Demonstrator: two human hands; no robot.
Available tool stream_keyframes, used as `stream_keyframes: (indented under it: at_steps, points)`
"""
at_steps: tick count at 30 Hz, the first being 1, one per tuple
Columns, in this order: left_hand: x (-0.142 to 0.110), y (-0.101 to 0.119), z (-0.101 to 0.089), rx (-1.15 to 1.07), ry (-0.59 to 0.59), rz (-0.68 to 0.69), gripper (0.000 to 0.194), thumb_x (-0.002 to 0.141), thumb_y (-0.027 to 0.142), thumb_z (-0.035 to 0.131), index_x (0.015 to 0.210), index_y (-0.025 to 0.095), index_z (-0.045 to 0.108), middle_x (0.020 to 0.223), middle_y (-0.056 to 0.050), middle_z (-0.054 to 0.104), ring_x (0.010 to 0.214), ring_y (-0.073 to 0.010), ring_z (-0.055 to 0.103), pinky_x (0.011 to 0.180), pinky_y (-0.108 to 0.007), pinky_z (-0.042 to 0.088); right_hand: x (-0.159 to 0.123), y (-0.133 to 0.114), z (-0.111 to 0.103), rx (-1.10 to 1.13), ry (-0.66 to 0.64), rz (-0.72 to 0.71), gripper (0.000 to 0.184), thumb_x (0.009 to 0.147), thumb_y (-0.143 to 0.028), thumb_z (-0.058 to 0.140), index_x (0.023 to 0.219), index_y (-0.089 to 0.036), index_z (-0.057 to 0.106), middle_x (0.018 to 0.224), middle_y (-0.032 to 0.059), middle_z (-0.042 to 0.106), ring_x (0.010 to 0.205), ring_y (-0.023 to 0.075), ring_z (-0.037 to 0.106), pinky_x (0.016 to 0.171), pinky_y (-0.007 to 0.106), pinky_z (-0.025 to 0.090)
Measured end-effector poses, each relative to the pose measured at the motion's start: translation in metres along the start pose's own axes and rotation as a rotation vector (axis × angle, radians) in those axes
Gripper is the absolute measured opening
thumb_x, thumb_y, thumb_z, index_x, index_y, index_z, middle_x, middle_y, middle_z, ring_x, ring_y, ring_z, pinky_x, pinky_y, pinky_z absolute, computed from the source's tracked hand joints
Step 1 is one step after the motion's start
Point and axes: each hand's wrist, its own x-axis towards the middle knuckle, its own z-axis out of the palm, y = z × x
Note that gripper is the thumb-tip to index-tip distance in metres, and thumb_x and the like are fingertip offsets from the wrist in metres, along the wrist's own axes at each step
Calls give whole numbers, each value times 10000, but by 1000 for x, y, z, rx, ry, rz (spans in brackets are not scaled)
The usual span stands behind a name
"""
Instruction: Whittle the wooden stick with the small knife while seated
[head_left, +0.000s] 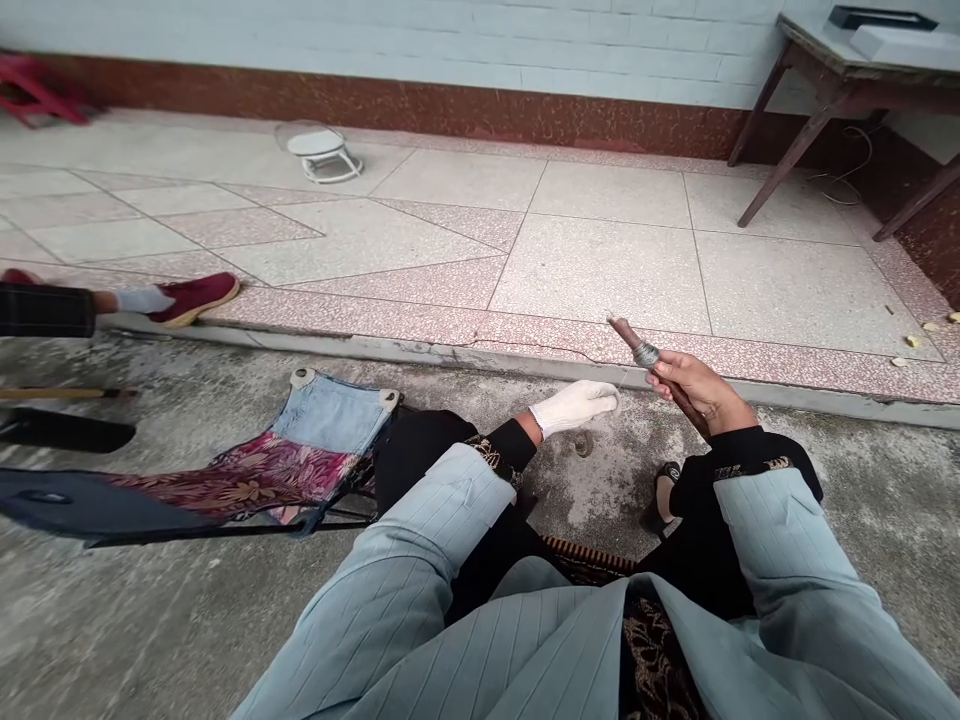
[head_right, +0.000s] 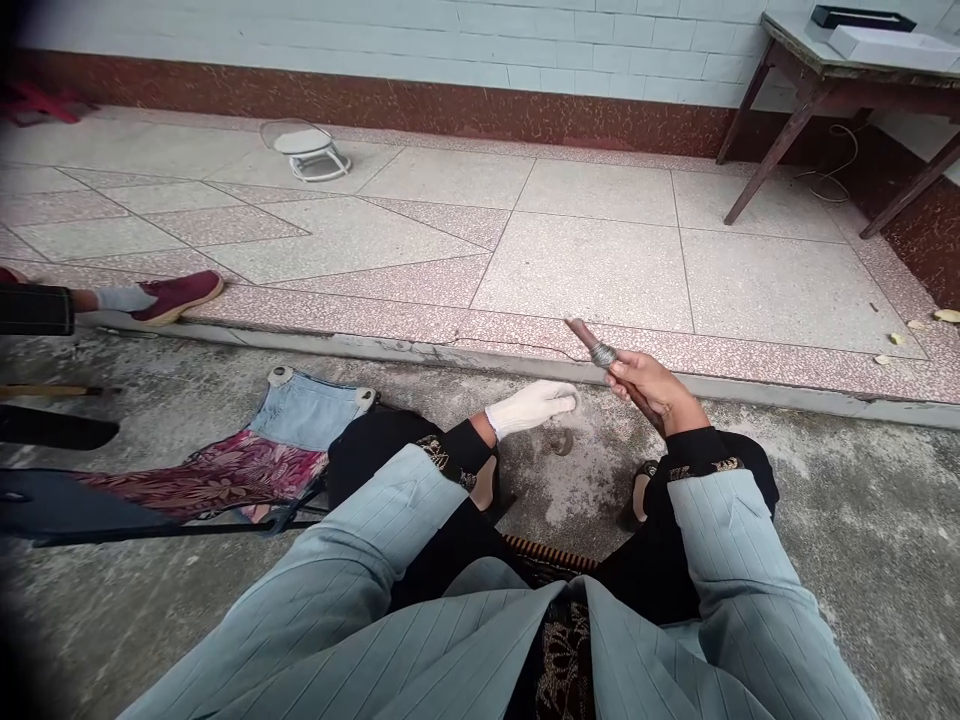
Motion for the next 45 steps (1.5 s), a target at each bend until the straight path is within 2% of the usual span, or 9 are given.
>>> stream_keyframes:
  at_steps: [3, 6, 9, 12, 15, 18, 24, 38, 45]
  points:
    - [1, 1, 4, 103, -81, 97, 307, 926, 376, 438, 892, 158, 652, 771, -4, 613, 663, -115, 508, 639, -225, 364, 11, 11, -1, -157, 154, 63, 445, 746, -453, 709, 1054, -154, 592, 665, -16, 541, 508, 87, 423, 479, 227, 301]
    - [2, -2, 7, 262, -140, 132, 292, 914, 346, 440, 840, 166, 657, 716, -4, 596, 652, -127, 504, 629, -239, 337, 18, 20, 0, -590, 184, 155, 300, 768, -352, 692, 1005, -171, 656, 622, -7, 562, 524, 105, 442, 494, 232, 295]
    - [3, -4, 9, 369, -189, 120, 276, 898, 343, 458, 837, 178, 672, 704, -7, 603, 621, -134, 493, 602, -253, 321, 17, 22, 5, -864, -217, 350, 152, 741, -264, 714, 864, -175, 710, 565, -5, 561, 512, 109, 446, 497, 234, 296]
    - [1, -1, 5, 329, -220, 130, 245, 878, 322, 496, 869, 177, 693, 724, -7, 623, 644, -133, 503, 618, -245, 334, 10, 17, 9, -818, -647, 523, 224, 735, -299, 732, 899, -147, 738, 551, -10, 568, 482, 108, 458, 482, 233, 324]
    - [-2, 3, -3, 127, -154, 95, 274, 876, 362, 526, 939, 154, 693, 795, -12, 646, 691, -126, 526, 652, -229, 371, 2, 6, 6, -566, -753, 383, 441, 786, -369, 711, 1162, -140, 680, 670, -15, 608, 522, 86, 479, 507, 216, 361]
    - [-3, 4, -5, -69, -57, 39, 368, 915, 422, 465, 1013, 125, 659, 803, -30, 631, 687, -118, 534, 652, -229, 417, -4, -1, -2, -271, -580, 155, 541, 821, -354, 702, 1302, -138, 581, 707, -30, 591, 526, 61, 450, 507, 196, 353]
    - [-1, 2, 3, -377, -1, -6, 343, 908, 436, 480, 881, 126, 625, 633, 7, 517, 550, -85, 457, 544, -205, 395, -5, 0, -3, 104, -118, -109, 348, 813, -310, 730, 1099, -131, 643, 708, -8, 556, 522, 57, 433, 474, 195, 320]
    - [8, -4, 10, -258, 104, 7, 308, 867, 405, 493, 832, 141, 647, 646, 12, 529, 490, -68, 417, 476, -195, 351, 2, -6, -5, 180, 111, -102, 376, 721, -370, 812, 944, -168, 588, 694, -12, 555, 526, 69, 460, 462, 195, 347]
    - [5, 7, 6, -36, 139, 13, 303, 881, 386, 470, 838, 150, 655, 667, 20, 547, 559, -86, 451, 556, -210, 346, 15, 5, -6, -23, 315, -39, 390, 687, -397, 813, 930, -160, 620, 606, -25, 544, 467, 68, 434, 403, 189, 291]
